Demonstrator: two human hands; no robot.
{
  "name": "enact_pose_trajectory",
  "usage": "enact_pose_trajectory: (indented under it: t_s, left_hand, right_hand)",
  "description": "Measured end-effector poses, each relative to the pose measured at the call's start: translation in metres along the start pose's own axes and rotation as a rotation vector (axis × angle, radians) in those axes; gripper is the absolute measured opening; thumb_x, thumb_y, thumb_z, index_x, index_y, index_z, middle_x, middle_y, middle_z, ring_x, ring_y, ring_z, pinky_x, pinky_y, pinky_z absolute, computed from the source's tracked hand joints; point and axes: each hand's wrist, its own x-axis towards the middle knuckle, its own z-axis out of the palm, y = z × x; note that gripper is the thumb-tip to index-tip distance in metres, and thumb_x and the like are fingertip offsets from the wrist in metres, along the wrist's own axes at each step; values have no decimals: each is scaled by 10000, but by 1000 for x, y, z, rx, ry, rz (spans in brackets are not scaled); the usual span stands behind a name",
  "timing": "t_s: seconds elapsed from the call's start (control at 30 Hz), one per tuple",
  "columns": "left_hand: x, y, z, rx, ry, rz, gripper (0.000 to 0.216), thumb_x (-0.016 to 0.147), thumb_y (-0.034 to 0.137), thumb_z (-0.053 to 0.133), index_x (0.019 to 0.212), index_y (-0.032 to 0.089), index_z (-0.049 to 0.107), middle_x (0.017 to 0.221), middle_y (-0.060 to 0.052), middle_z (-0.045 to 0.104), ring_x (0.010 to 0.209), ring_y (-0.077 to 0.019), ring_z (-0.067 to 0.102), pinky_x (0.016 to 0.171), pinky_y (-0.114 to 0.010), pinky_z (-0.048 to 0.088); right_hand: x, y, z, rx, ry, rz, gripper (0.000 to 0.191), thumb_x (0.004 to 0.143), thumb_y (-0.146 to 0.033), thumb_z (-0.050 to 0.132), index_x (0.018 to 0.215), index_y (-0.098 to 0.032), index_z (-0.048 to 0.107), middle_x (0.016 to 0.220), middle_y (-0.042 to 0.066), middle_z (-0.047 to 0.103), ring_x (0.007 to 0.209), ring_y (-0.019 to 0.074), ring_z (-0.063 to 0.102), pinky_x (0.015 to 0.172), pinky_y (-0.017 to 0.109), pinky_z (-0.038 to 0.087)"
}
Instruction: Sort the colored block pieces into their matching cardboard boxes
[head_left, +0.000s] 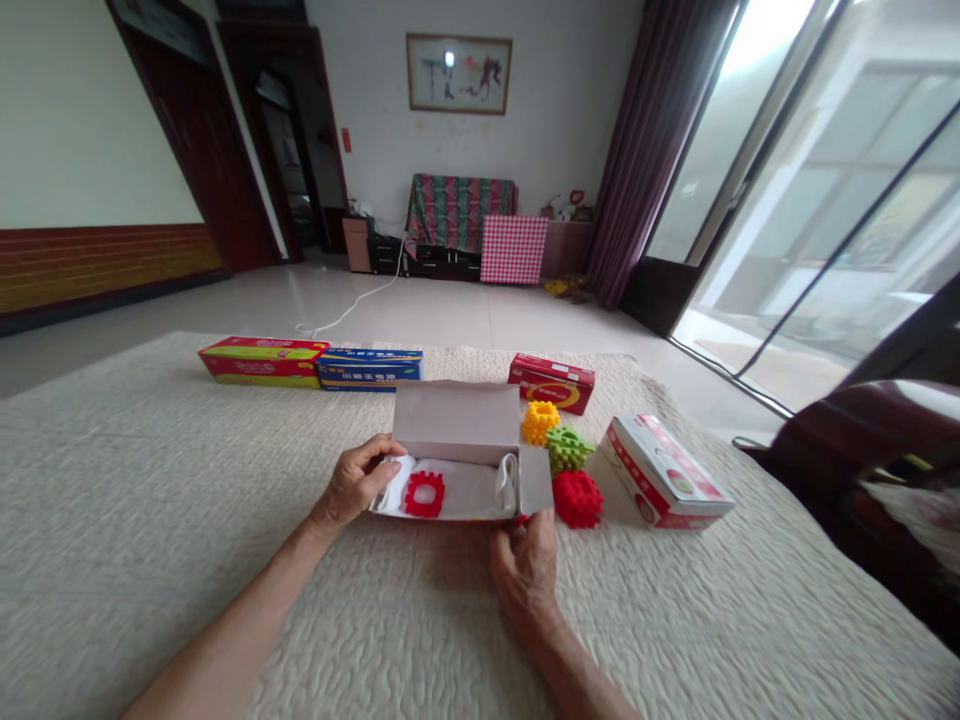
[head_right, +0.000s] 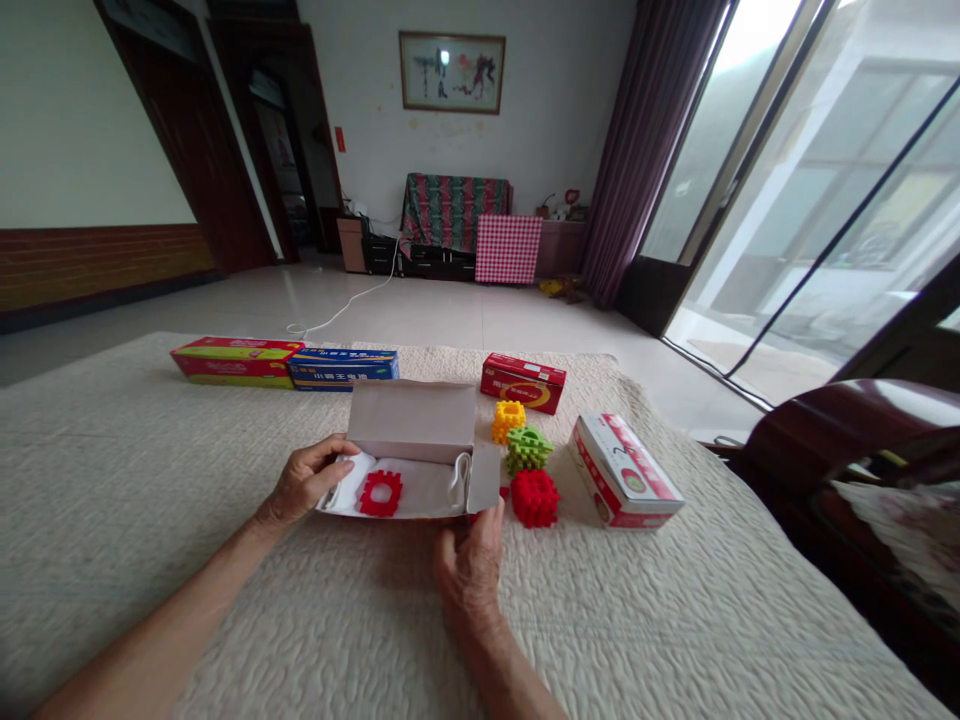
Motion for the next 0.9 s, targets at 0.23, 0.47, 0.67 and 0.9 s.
enact_pose_trajectory:
  t_s: [0.23,0.47,0.67,0.9]
  left_hand:
    - [3,-7,-1,-15,-17,-45,199,708,322,649,835,176,697,796,-23,635,615,-127,528,554,-231,404]
    - [3,-8,-2,-16,-28,-66,193,726,328,649,843,184,701,757,-11,625,594,-122,527,544,-227,405]
    - [3,-7,-3,-13,-13,-64,200,725,327,647,838,174,709,771,-14,622,641,-133,544,587,-229,420]
    - [4,-10,-2,-69,-25,-135,225,740,326,621,875,168,709,758,4,593,578,-99,478,526,-206,365]
  right_hand:
    - [3,-6,-3,-35,14,-32,426,643,-92,477,1056,-193,501,933,54,512,850,209,519,775,351,471]
    - [3,-7,-3,-57,10,-54,428,638,-82,459,1050,-197,490,934,53,511,849,207,510,762,337,461]
    - [2,-4,-4,-34,-45,-9,391,649,-75,454,1016,-208,483,940,50,503,852,209,504,761,342,455]
    - [7,-12,-8,-144,-102,-32,293,689,-74,451,944,-217,476,873,29,485,804,202,471,728,328,435]
